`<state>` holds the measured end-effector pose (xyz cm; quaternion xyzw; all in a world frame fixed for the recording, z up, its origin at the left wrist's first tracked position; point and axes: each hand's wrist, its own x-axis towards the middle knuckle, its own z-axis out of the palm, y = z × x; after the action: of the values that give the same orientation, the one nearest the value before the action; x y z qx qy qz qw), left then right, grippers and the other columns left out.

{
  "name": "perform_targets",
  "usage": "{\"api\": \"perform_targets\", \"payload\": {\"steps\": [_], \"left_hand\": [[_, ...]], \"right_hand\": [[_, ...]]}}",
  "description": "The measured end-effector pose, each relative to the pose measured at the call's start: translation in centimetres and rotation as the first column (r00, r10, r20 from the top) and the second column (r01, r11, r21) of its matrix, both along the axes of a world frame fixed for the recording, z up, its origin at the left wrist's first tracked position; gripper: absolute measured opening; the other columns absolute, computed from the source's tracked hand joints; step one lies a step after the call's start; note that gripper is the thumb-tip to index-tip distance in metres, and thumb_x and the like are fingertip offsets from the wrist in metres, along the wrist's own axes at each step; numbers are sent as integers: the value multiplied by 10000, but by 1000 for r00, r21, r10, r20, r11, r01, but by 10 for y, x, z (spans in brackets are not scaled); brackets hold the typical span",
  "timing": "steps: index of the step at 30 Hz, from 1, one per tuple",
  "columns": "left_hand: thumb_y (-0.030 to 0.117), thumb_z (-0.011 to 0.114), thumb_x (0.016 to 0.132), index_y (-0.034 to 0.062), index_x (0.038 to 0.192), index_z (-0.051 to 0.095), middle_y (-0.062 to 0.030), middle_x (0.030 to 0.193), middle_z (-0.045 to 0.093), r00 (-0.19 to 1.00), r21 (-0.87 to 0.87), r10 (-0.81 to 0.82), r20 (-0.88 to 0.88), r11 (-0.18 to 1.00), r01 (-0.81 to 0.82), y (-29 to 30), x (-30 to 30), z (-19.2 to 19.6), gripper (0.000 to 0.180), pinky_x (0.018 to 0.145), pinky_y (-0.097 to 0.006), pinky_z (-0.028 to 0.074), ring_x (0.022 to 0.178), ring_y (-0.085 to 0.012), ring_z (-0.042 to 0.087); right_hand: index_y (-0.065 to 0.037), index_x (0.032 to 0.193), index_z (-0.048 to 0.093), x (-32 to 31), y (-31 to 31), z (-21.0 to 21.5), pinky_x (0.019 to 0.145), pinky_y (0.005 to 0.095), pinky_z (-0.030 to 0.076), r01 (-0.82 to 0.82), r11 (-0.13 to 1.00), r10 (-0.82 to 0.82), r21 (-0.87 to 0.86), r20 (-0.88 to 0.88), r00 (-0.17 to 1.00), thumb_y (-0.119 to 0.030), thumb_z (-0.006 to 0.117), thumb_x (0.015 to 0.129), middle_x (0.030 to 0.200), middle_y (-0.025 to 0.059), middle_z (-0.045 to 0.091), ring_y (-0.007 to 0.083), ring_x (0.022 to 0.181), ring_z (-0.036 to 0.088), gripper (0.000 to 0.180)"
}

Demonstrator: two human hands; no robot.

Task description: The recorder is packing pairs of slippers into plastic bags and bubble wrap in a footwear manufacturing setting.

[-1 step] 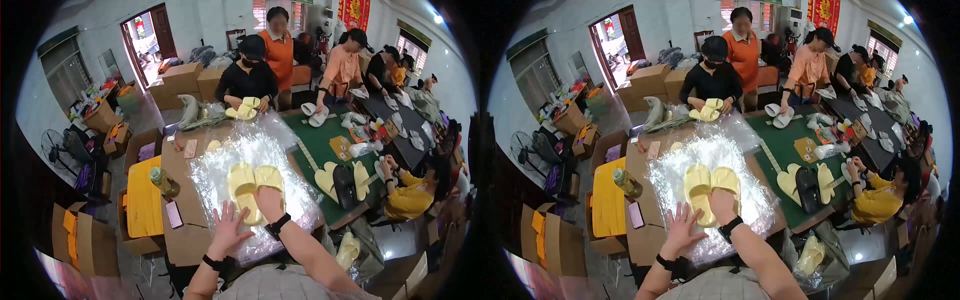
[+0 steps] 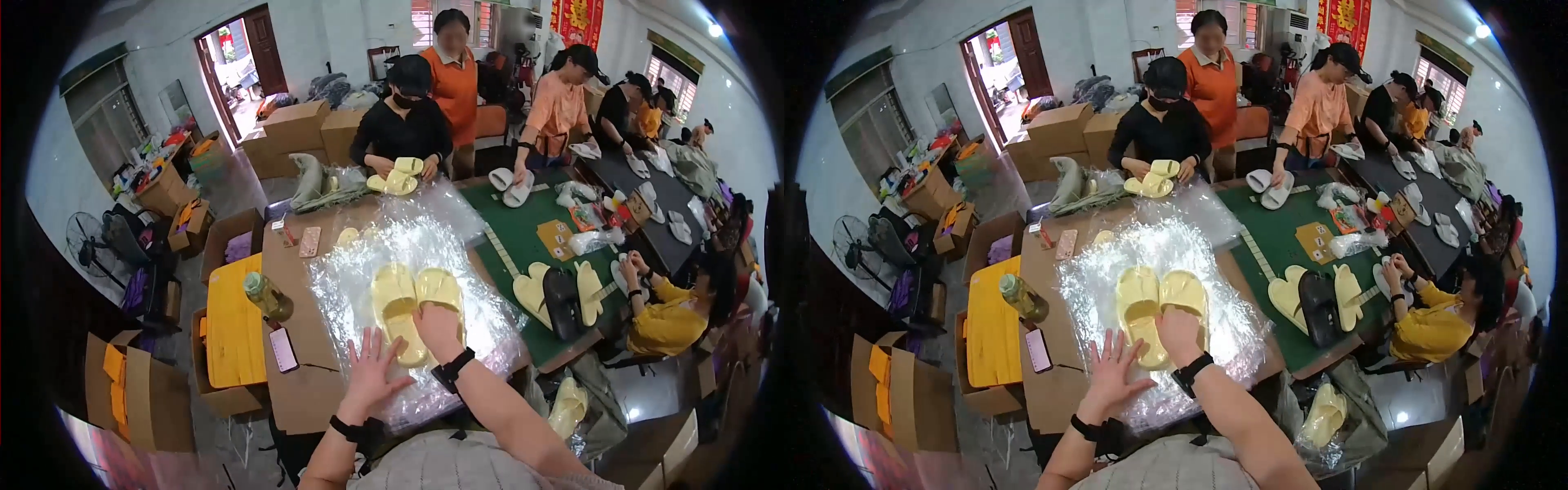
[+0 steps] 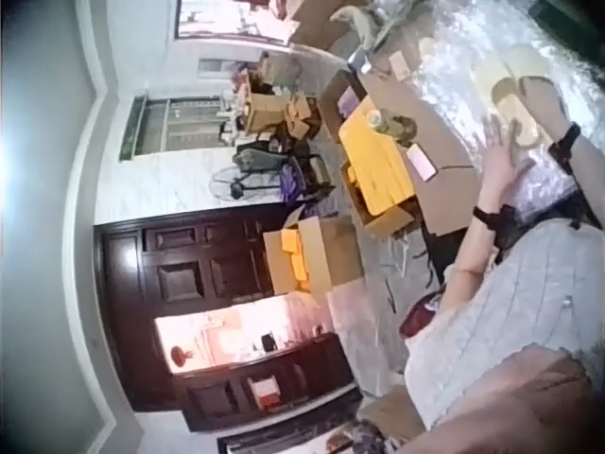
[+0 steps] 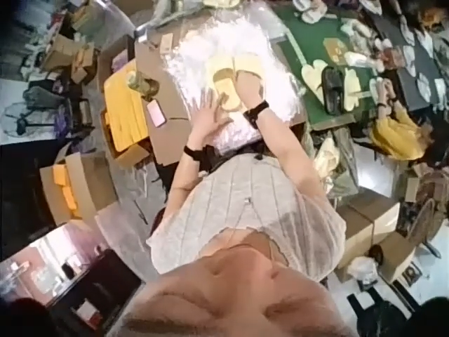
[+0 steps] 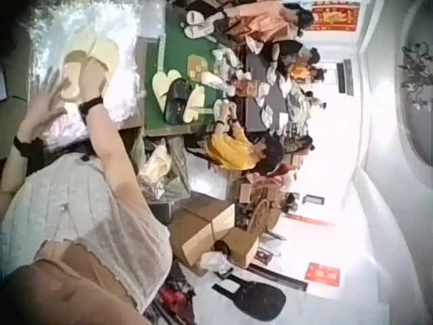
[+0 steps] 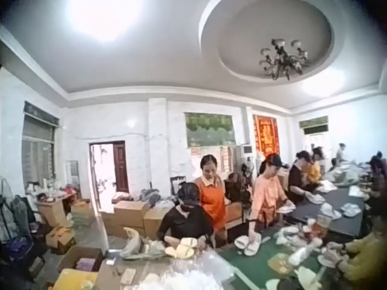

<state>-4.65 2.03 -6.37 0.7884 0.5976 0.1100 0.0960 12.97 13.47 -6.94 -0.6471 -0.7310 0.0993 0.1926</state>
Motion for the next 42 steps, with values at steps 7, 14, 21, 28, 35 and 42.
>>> {"api": "perform_targets", "payload": {"steps": [7,14,21,28,35,42], "left_hand": [[689,739,719,-57,1550,163,-287,1592,246,992,-63,32,123,998,-24,-3,1,-6,1257,1186,-643,38,1520,-391,170],[535,820,688,-80,1530,194,-297,1556,320,984,-113,83,158,991,-65,-1,-4,2,1216,1205,-585,64,1470,-427,269],[493,674,803,23,1571,223,-250,1634,189,997,-174,38,66,984,-26,5,-9,-25,1007,1198,-607,20,1535,-370,129],[444,700,807,79,1562,305,-219,1654,151,996,-222,78,45,973,-67,-1,18,5,927,1201,-601,0,1544,-363,83],[456,692,849,40,1547,320,-228,1645,169,995,-293,98,5,952,-92,6,30,32,893,1220,-544,12,1540,-362,89],[407,716,800,-40,1490,370,-270,1623,202,986,-333,164,-3,930,-156,8,52,64,891,1219,-509,90,1527,-402,132]], "right_hand": [[-64,862,660,0,-5,-2,650,487,548,127,992,-129,-21,-109,986,-355,563,941,720,171,689,371,670,686,317],[-94,835,714,-19,8,9,585,406,561,96,994,-91,54,-84,992,-221,582,915,745,116,707,289,663,710,201],[-96,798,715,40,-7,-6,606,436,543,178,983,-170,37,-157,973,-273,581,899,741,121,703,299,672,699,243],[-48,857,720,244,-154,16,671,464,527,639,769,-623,23,-200,757,-335,666,885,809,198,684,378,761,674,293],[-52,809,701,456,-307,-120,751,508,522,820,569,-766,-58,326,555,-368,631,856,822,205,689,404,798,670,326],[-17,875,730,510,-316,-296,829,524,517,813,430,-788,-394,276,550,-451,617,887,908,223,710,413,901,670,449]]}}
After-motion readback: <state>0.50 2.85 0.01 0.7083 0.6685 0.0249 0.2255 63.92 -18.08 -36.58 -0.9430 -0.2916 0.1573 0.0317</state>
